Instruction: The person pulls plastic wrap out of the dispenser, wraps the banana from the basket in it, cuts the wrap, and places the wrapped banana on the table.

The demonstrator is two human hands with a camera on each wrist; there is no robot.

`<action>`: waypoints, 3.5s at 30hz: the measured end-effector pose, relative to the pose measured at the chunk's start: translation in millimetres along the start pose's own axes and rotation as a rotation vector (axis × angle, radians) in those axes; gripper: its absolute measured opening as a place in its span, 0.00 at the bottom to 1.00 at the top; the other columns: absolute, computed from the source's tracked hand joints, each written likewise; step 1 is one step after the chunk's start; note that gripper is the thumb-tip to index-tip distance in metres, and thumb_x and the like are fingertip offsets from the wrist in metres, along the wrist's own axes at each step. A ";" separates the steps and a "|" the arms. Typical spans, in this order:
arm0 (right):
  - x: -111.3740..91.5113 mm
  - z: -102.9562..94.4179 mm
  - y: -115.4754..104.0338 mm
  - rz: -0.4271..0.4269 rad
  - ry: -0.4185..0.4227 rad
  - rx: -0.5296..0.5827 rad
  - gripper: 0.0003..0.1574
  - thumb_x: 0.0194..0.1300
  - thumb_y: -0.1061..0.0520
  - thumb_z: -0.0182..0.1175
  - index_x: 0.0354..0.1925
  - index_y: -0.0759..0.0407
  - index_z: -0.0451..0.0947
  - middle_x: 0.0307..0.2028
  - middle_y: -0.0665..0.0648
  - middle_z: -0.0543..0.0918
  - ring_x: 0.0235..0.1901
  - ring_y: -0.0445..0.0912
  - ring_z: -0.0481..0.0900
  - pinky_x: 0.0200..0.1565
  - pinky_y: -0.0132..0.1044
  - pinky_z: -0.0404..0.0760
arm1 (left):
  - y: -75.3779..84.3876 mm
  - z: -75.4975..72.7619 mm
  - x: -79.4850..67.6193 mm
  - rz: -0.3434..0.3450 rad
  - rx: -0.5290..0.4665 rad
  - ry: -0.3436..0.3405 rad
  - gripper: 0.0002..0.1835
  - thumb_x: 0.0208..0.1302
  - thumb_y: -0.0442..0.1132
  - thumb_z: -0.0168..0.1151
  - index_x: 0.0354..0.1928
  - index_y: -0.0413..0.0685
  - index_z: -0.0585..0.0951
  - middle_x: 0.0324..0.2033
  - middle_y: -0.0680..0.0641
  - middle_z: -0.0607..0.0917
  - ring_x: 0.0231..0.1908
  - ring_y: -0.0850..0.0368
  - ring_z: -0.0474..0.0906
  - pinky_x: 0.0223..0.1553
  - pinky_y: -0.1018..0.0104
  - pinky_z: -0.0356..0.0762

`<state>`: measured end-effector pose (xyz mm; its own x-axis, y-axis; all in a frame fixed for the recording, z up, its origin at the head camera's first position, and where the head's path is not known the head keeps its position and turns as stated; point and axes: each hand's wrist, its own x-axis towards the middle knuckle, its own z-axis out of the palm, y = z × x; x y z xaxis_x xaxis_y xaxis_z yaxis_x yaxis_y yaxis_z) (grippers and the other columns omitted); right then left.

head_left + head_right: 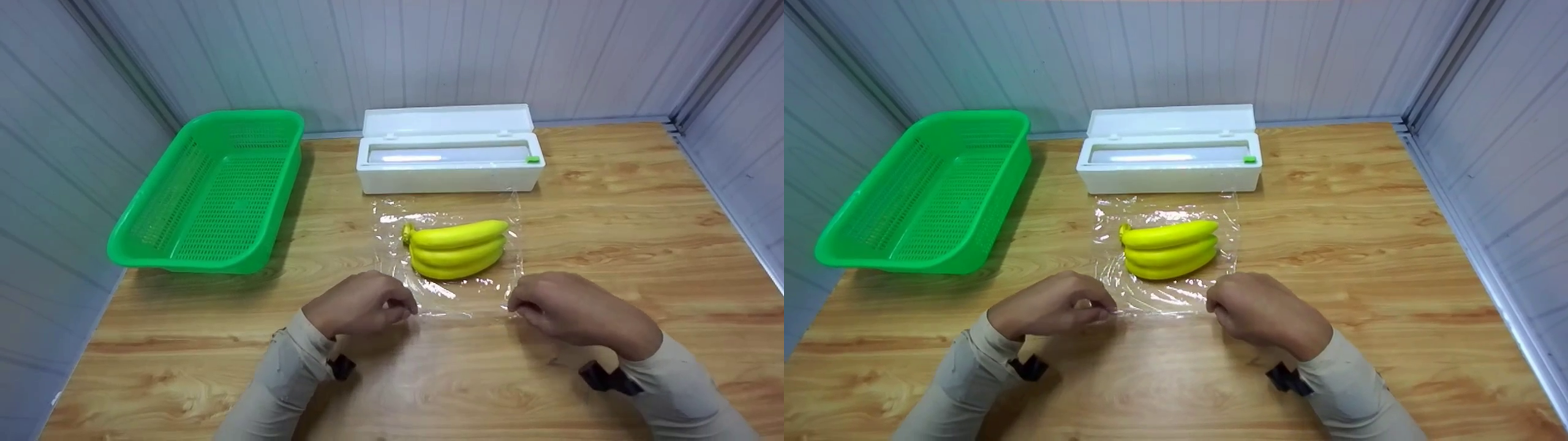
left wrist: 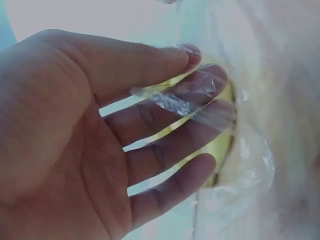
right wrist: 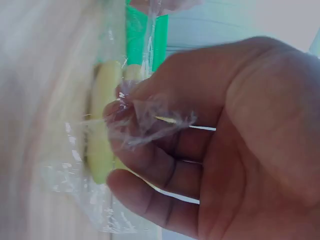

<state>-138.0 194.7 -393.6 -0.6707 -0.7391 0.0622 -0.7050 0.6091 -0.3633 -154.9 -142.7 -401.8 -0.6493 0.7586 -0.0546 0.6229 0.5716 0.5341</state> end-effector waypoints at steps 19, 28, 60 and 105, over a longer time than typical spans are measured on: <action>31.5 -35.1 14.4 0.058 0.080 0.138 0.13 0.69 0.67 0.55 0.38 0.53 0.83 0.32 0.44 0.81 0.29 0.38 0.74 0.34 0.38 0.77 | -1.9 -57.0 24.8 -0.013 -0.052 0.033 0.06 0.67 0.34 0.65 0.41 0.46 0.89 0.37 0.54 0.87 0.37 0.60 0.80 0.42 0.64 0.80; 37.0 -25.6 26.2 0.083 0.302 0.142 0.09 0.72 0.65 0.56 0.40 0.58 0.83 0.32 0.51 0.83 0.27 0.40 0.75 0.30 0.36 0.76 | -6.5 -72.0 38.2 -0.116 -0.179 0.038 0.08 0.70 0.38 0.62 0.44 0.47 0.88 0.38 0.54 0.87 0.38 0.58 0.79 0.42 0.61 0.80; 55.9 12.2 66.0 0.319 0.596 0.922 0.18 0.67 0.66 0.63 0.52 0.75 0.76 0.48 0.68 0.80 0.43 0.47 0.80 0.46 0.34 0.83 | -44.3 -39.8 75.0 -0.100 -0.422 0.309 0.10 0.75 0.41 0.56 0.41 0.43 0.82 0.41 0.42 0.85 0.43 0.56 0.78 0.51 0.58 0.76; 57.7 13.6 56.4 0.313 0.599 0.532 0.09 0.75 0.59 0.56 0.45 0.66 0.76 0.47 0.59 0.84 0.47 0.48 0.80 0.46 0.32 0.78 | -35.4 -28.4 86.5 -0.333 -0.677 0.435 0.13 0.77 0.40 0.49 0.34 0.39 0.76 0.41 0.35 0.85 0.41 0.46 0.81 0.43 0.42 0.81</action>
<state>-213.3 182.5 -423.1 -0.9304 -0.1920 0.3123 -0.3659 0.4328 -0.8239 -245.5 -106.2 -401.4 -0.9468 0.3189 -0.0439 0.0669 0.3285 0.9421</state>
